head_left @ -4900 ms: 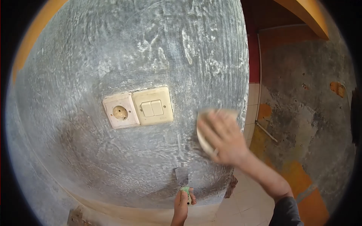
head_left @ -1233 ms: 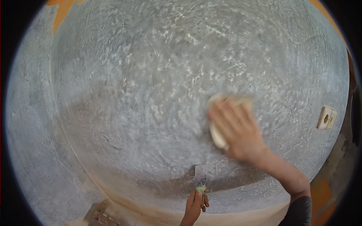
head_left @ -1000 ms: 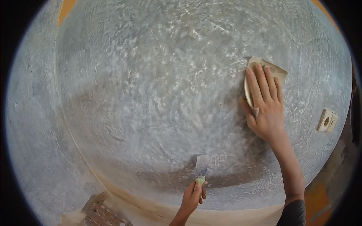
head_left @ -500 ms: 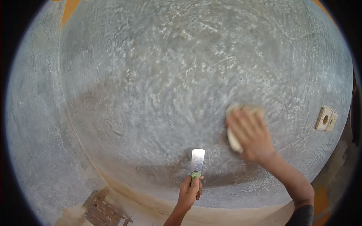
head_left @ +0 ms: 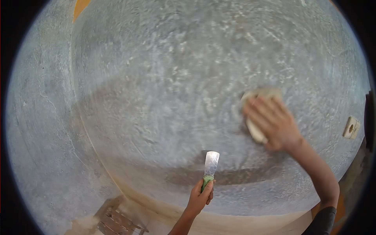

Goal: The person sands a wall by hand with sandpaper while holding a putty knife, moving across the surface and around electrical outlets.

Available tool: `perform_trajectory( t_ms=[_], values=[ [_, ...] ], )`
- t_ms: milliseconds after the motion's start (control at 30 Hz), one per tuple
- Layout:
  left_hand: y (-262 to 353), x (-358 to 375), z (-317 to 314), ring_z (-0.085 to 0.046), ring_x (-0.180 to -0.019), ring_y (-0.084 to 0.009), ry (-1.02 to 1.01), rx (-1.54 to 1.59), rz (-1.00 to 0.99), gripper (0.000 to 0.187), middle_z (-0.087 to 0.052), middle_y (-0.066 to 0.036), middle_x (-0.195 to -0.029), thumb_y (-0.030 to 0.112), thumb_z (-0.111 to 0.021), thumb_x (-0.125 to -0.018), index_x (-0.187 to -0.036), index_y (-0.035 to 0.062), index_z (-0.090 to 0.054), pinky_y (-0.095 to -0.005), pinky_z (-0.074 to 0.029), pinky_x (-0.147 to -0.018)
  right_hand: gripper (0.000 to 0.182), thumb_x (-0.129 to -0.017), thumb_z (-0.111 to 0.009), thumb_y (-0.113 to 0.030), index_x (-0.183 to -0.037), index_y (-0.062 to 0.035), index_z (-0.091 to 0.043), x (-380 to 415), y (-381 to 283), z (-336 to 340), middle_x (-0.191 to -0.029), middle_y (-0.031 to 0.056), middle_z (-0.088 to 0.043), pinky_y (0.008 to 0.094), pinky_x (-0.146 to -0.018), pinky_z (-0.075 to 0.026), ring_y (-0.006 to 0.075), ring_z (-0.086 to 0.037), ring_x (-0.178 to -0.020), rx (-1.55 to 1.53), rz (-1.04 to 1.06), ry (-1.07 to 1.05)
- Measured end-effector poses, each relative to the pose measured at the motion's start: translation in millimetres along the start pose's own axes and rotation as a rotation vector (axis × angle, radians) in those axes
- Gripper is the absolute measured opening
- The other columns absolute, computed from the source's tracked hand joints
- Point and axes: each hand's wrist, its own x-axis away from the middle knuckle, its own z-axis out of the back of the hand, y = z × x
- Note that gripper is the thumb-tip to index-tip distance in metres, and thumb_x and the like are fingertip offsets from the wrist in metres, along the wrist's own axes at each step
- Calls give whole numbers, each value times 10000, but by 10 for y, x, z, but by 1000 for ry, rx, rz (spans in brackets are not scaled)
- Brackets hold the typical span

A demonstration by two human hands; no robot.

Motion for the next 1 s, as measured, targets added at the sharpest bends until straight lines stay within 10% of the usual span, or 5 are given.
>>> perform_trajectory(
  t_ms=[133,500,633,800,1000],
  values=[
    [243,-115,608,-404,-477,-65,-29,-24,-10,309,-447,1,-662,267,-473,-983,-1085,-18,-538,-231,-320,-410,849,-712,-703,-284,-1451,-121,-317,-699,-23,32,-1503,102,-306,462,-1152,-159,253,-245,-1406,280,-452,404],
    [549,-295,1912,-456,-517,-67,-104,-58,5,291,-491,-2,-723,255,-470,-989,-1075,-13,-542,-225,-352,-436,799,-736,-670,-170,-1451,-116,-318,-1643,-1068,-243,-1498,112,-316,486,-1137,-191,266,-276,-1393,131,-635,488],
    [558,-347,2183,-472,-546,-66,-95,-72,12,290,-497,-2,-732,252,-472,-989,-1084,-12,-544,-226,-364,-443,762,-776,-647,-203,-1455,-124,-309,-1560,-1700,-495,-1496,112,-316,478,-1149,-162,297,-273,-1388,16,-101,120],
    [548,-321,2316,-491,-569,-68,-51,-85,-15,300,-512,-8,-754,254,-476,-988,-1100,-14,-546,-226,-385,-464,805,-775,-673,-339,-1454,-111,-305,-1643,-1396,-435,-1507,140,-286,475,-1151,-150,308,-272,-1387,213,-602,336],
    [532,-295,2386,-499,-585,-75,-48,-94,6,298,-523,-13,-755,256,-476,-987,-1104,-8,-549,-224,-391,-479,980,-674,-783,-295,-1474,-145,-237,-1695,-1956,-630,-1501,125,-287,491,-1139,-174,295,-285,-1371,-94,-288,60]
  ],
)
